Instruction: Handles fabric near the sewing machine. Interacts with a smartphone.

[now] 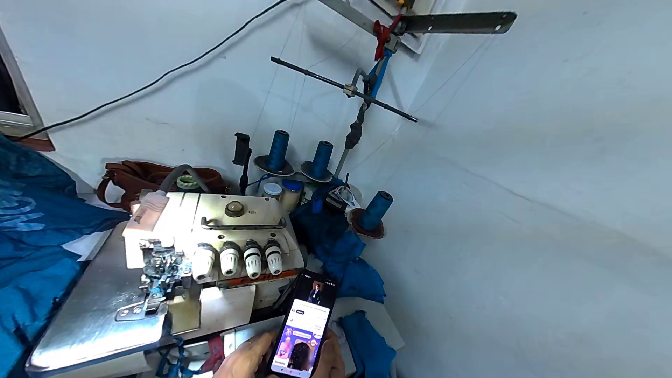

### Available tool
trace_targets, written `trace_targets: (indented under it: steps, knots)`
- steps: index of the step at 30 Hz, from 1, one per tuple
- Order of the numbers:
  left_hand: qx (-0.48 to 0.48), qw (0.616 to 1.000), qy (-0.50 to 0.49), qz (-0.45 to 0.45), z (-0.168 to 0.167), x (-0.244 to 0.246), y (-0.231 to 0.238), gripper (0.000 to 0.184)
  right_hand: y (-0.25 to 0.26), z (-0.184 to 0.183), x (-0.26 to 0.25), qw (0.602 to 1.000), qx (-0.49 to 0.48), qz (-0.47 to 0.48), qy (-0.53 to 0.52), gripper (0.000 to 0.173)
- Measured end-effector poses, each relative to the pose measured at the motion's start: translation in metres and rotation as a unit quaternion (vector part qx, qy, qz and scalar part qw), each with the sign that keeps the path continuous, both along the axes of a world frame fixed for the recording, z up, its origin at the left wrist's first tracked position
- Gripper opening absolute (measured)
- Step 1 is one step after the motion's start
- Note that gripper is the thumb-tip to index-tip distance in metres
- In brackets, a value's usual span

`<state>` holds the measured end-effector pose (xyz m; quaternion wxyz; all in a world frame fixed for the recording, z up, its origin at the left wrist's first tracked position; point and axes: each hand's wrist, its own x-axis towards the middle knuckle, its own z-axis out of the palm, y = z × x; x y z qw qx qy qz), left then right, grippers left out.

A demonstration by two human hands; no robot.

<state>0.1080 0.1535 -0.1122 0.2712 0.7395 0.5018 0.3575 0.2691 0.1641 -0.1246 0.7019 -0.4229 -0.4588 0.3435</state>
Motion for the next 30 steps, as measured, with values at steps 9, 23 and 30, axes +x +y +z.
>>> trace_targets:
  steps: [9,23,30]
  knots:
    - [-0.009,1.000,0.002,-0.011,0.001,-0.001,0.000,0.048,0.000,-0.001,-0.001,1.000,0.007,0.000,0.007,0.037]
    - [-0.014,1.000,-0.002,-0.016,0.004,-0.002,-0.002,0.044,0.000,0.000,0.001,1.000,-0.022,0.007,0.017,0.040]
    - [-0.005,1.000,0.005,-0.029,0.005,-0.003,0.000,0.044,0.022,0.047,0.004,0.987,-0.136,0.011,0.085,0.041]
